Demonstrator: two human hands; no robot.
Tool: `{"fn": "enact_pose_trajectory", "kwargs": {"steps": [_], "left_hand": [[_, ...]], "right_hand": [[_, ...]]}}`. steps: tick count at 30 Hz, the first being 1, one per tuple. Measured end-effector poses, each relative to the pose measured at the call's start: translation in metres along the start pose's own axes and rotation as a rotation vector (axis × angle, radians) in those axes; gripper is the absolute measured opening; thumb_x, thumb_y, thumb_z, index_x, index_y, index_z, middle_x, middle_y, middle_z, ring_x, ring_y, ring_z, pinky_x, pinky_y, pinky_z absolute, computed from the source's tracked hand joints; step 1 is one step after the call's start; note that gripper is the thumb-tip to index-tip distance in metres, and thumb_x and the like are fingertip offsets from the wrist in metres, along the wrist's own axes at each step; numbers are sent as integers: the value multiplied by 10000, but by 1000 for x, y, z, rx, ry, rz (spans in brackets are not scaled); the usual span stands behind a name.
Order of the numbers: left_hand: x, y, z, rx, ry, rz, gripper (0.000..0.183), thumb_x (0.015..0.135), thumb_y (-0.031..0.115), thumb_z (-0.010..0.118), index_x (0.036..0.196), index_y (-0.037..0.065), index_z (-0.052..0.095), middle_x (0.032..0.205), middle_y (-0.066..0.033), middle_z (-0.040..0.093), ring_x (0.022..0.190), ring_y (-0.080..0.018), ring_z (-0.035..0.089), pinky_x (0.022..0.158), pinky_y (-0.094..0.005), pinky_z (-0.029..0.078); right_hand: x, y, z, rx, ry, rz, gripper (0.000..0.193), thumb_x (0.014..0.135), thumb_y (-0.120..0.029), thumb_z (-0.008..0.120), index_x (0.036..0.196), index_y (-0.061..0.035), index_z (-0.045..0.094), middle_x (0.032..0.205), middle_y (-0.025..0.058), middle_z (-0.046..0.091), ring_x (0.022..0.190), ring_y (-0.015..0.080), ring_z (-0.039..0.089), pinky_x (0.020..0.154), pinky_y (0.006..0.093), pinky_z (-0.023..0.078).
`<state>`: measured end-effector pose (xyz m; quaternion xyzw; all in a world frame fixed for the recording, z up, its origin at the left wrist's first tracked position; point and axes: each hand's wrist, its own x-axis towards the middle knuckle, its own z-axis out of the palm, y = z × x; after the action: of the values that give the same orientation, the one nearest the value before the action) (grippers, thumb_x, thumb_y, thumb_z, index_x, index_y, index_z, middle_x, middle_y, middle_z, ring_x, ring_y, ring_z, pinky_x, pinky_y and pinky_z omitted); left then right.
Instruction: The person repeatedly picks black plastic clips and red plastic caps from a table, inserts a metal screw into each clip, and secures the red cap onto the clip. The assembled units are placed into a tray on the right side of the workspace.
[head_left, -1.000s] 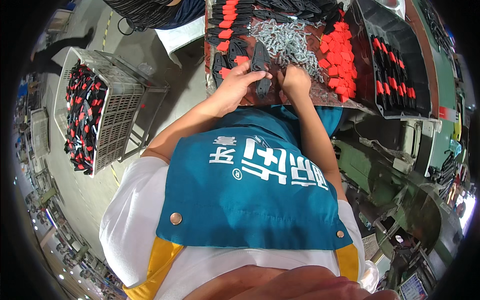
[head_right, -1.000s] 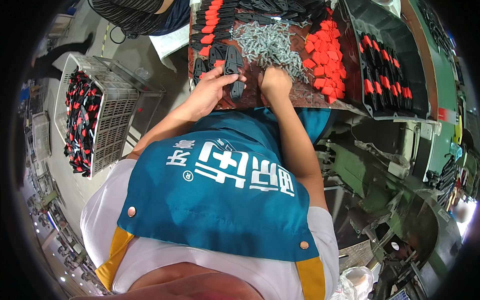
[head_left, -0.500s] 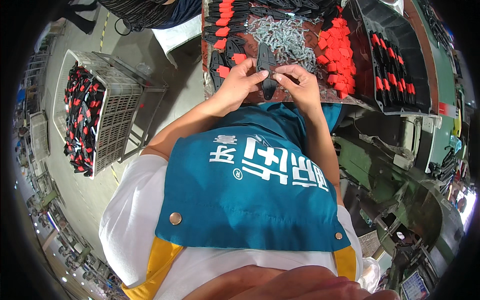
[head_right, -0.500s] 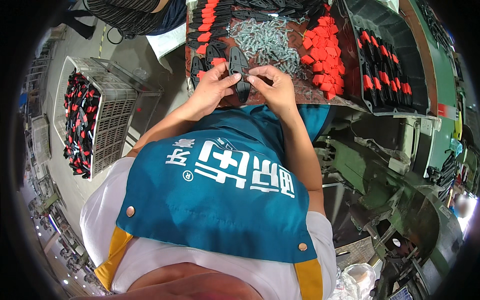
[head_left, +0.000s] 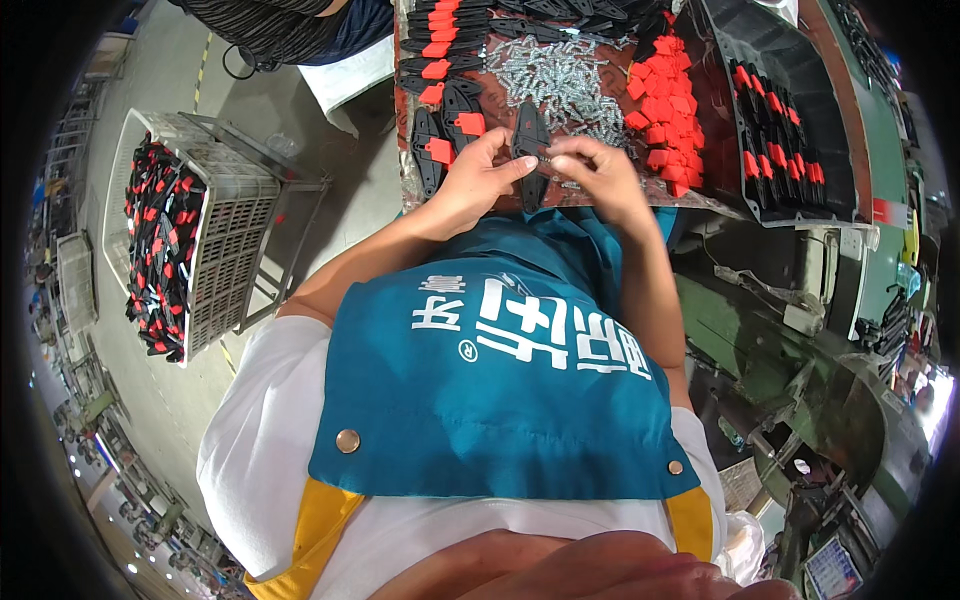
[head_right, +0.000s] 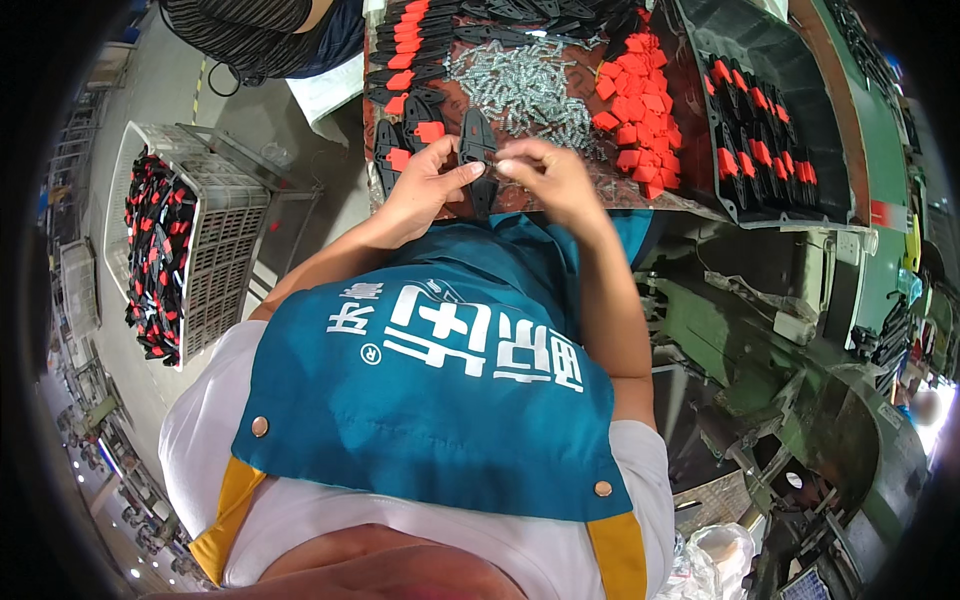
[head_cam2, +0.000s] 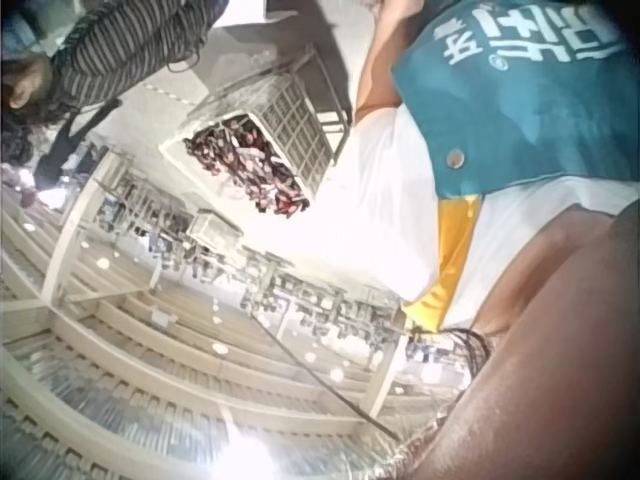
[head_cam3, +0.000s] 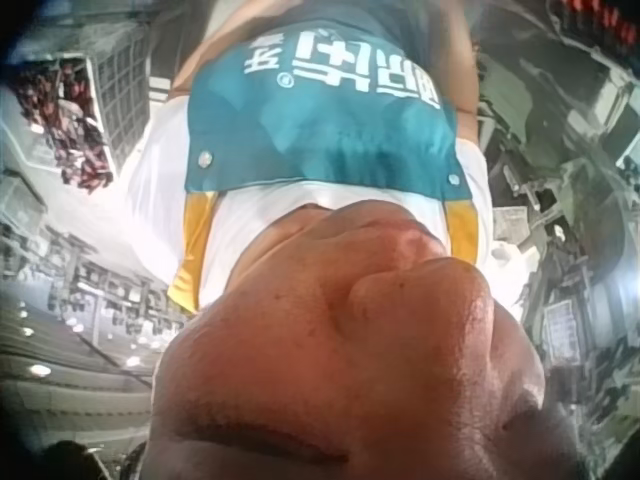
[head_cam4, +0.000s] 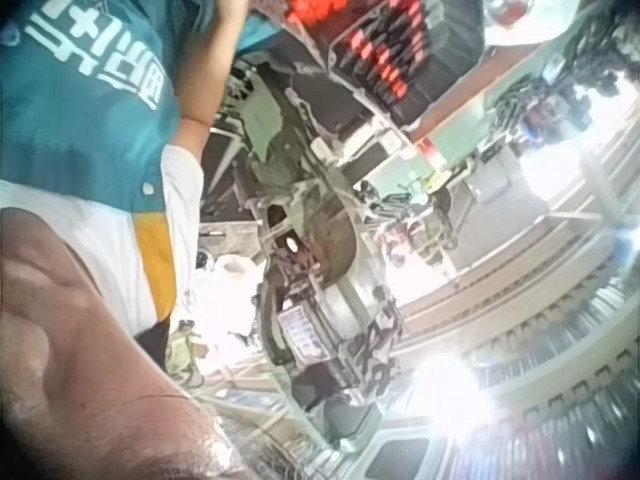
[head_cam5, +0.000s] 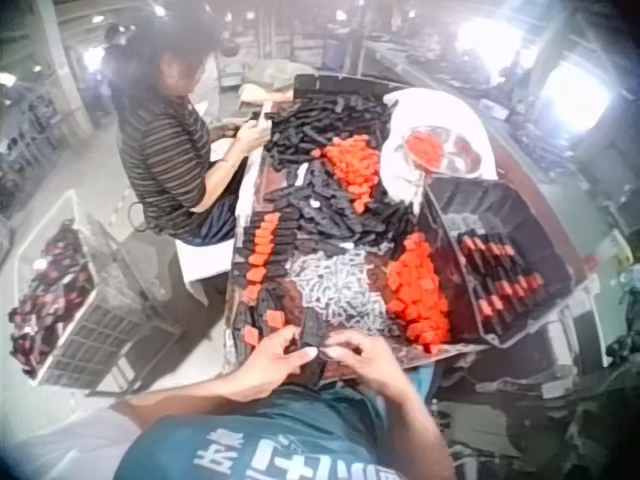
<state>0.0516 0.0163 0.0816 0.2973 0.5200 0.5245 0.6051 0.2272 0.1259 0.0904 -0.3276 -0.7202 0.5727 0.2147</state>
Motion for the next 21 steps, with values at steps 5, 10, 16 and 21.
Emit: {"fn": "enact_pose_trajectory", "kwargs": {"steps": [5,10,16,21], "left_hand": [[0,10,-3,-82,43,35,207,917,148,603,1096,63,544,1044,-2,581,928,-70,557,739,-217,461],[-3,8,-5,-130,30,10,211,924,147,593,1110,65,537,1045,-2,586,921,-63,557,746,-215,459],[-3,13,-2,-119,-7,56,208,931,137,583,1116,57,534,1037,9,581,915,-58,552,748,-214,458],[-2,12,-1,-97,17,95,209,931,116,576,1125,53,534,1035,-13,607,937,-90,583,802,-239,485]], "right_hand": [[34,47,-89,-1104,315,-45,205,818,-122,650,1007,-44,654,958,167,651,927,316,619,832,389,471],[51,70,-103,-1087,202,-33,312,771,-89,688,1068,-25,615,993,191,638,978,361,588,859,435,462],[63,88,-107,-965,75,146,368,733,-101,751,1046,0,585,981,199,634,968,364,593,836,435,472],[56,82,-105,-838,206,40,359,709,-77,778,976,17,557,865,157,637,827,293,619,750,379,487]]}}
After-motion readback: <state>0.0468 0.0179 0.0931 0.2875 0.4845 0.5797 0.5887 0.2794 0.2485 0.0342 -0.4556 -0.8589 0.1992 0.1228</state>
